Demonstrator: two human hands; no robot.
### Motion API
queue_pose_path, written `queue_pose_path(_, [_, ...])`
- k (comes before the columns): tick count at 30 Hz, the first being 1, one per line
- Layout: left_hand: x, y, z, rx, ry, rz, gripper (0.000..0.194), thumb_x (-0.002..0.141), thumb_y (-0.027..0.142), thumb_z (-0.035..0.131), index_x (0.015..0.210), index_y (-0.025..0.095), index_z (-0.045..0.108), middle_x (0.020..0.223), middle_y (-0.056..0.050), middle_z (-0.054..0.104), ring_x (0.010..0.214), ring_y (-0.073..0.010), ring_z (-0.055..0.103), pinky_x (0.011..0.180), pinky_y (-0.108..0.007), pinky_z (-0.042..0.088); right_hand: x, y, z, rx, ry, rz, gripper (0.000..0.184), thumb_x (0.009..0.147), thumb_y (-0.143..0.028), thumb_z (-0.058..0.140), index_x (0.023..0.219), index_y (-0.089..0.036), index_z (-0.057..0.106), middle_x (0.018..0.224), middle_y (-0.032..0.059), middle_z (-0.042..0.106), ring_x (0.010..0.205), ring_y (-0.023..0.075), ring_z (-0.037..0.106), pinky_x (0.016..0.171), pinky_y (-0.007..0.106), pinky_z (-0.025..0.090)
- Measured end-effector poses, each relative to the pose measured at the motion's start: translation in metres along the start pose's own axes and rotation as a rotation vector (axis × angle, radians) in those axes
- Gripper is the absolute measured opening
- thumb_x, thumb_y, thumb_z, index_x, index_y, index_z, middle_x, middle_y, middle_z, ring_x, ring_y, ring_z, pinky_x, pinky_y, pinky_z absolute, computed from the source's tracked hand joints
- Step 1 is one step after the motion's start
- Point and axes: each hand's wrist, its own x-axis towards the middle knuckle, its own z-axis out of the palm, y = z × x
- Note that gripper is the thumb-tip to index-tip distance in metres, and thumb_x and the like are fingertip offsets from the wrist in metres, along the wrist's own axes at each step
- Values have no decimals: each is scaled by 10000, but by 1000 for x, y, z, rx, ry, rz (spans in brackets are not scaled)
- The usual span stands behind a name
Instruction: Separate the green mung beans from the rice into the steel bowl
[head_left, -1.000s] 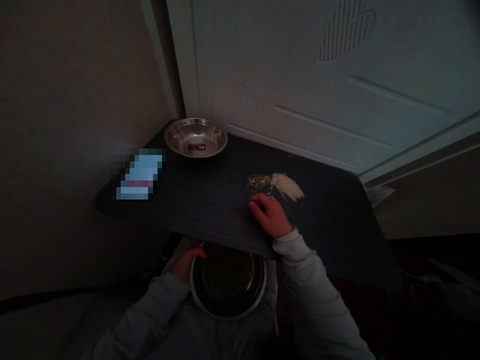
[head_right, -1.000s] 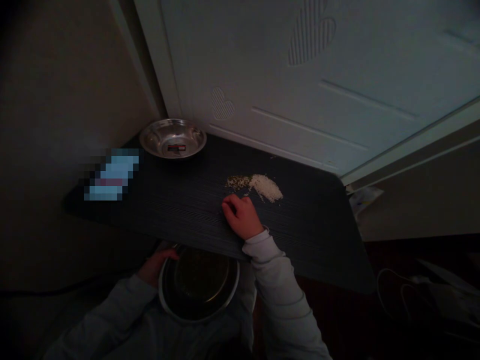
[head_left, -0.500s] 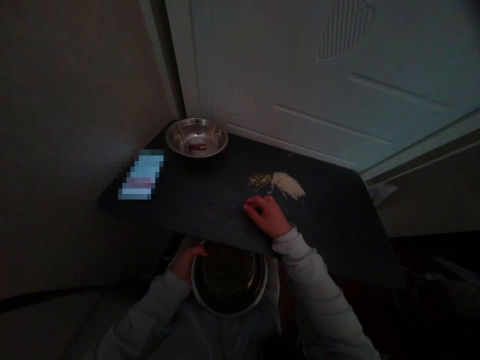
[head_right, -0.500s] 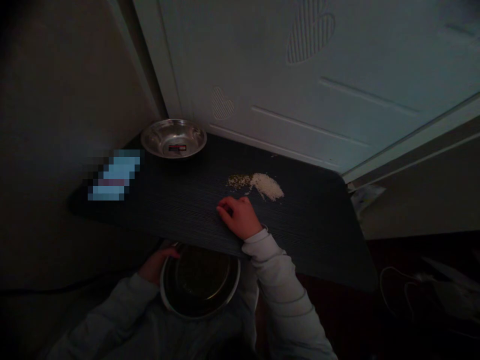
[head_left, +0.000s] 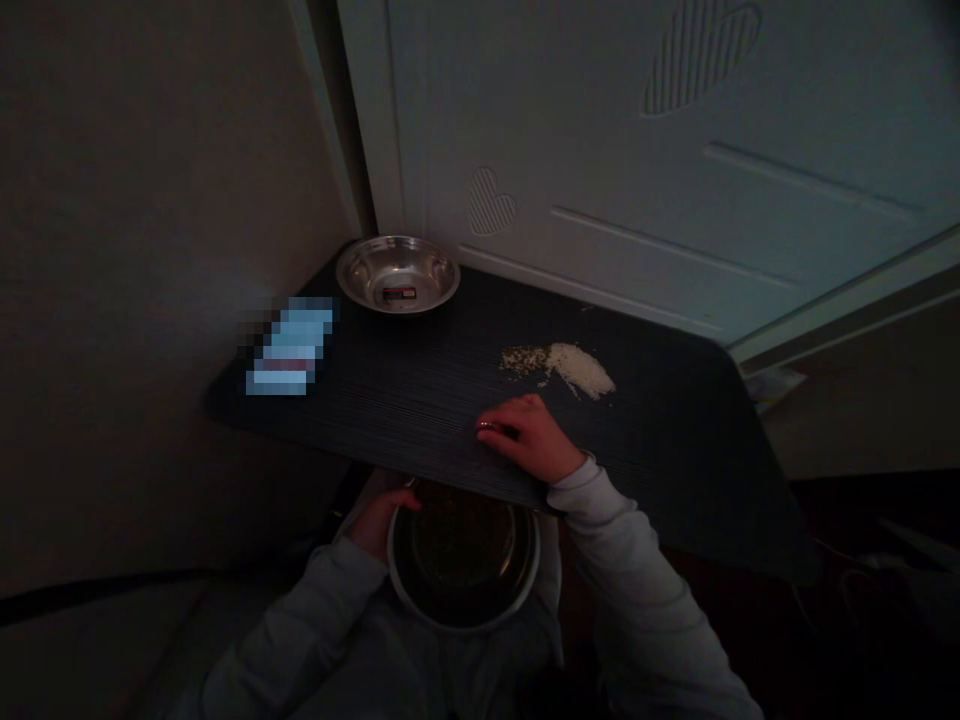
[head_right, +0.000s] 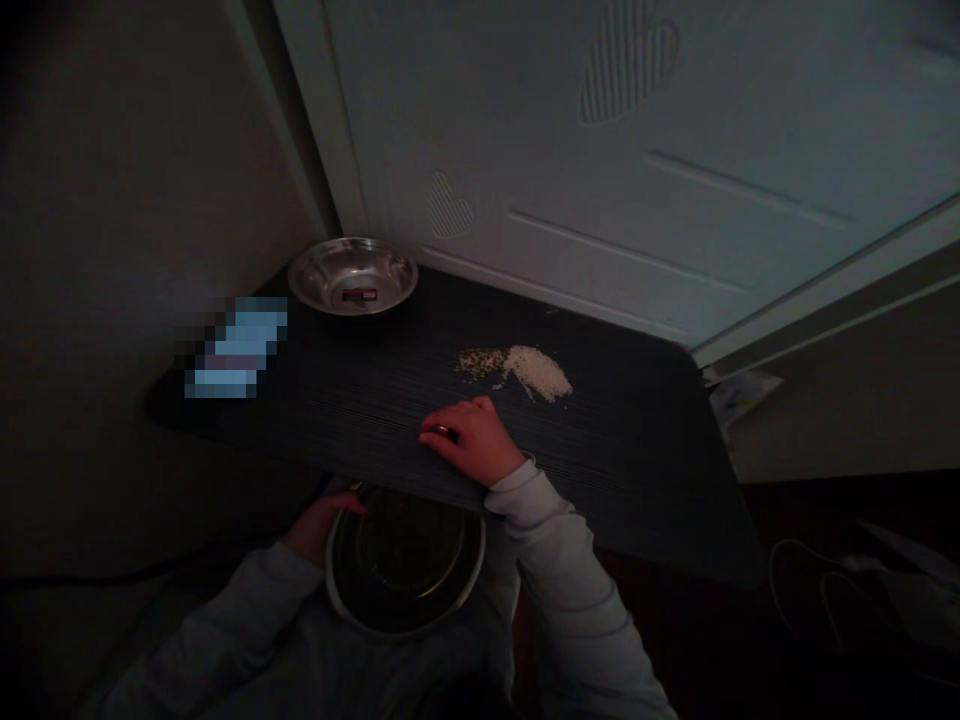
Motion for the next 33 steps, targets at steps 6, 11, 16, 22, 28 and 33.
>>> queue_pose_path(6, [-2, 1, 1, 8, -13, -1, 361, 551, 55, 444, 870, 113, 604, 677, -43, 676, 731, -226, 597, 657, -336, 433, -2, 3, 0, 38, -56, -10, 213, 753, -356, 462, 861, -220, 585, 750, -5, 616, 705, 105, 513, 724, 286, 231])
queue_pose_path(11, [0, -1, -4, -2, -41, -11, 309, 560, 75, 452, 820, 113, 614, 661, -48, 674, 720, -225, 597, 640, -333, 434, -4, 2, -1, 89, 12, -8, 181, 751, -333, 475, 838, -219, 585, 787, -8, 631, 701, 101, 522, 758, 305, 216])
queue_pose_path(16, [-1, 0, -4, 16, 0, -18, 280, 549, 70, 446, 764, 113, 620, 588, -43, 664, 678, -219, 601, 613, -322, 436, -6, 3, -4, 100, 83, 24, 169, 742, -314, 489, 832, -202, 579, 778, -7, 627, 658, 96, 518, 732, 291, 257])
queue_pose_path(22, [-3, 0, -6, 30, 37, -60, 183, 540, 88, 450, 624, 108, 611, 490, -48, 636, 615, -211, 600, 559, -298, 435, -15, 10, -8, 42, 176, 159, 181, 733, -317, 488, 822, -184, 574, 608, -14, 581, 601, 113, 492, 666, 268, 321])
queue_pose_path(28, [-8, 2, -1, 2, 33, -86, 265, 513, 77, 449, 714, 114, 617, 529, -35, 651, 581, -214, 601, 511, -305, 432, -33, 8, 1, -64, 229, 288, 185, 745, -328, 452, 788, -186, 564, 625, 3, 576, 616, 128, 488, 628, 255, 338])
queue_pose_path(33, [-10, 2, 1, -7, 29, -111, 318, 510, 81, 448, 778, 107, 617, 553, -44, 659, 578, -227, 604, 511, -321, 437, -46, 1, 9, -112, 285, 372, 199, 744, -342, 449, 788, -181, 559, 580, 2, 555, 587, 132, 477, 609, 257, 337])
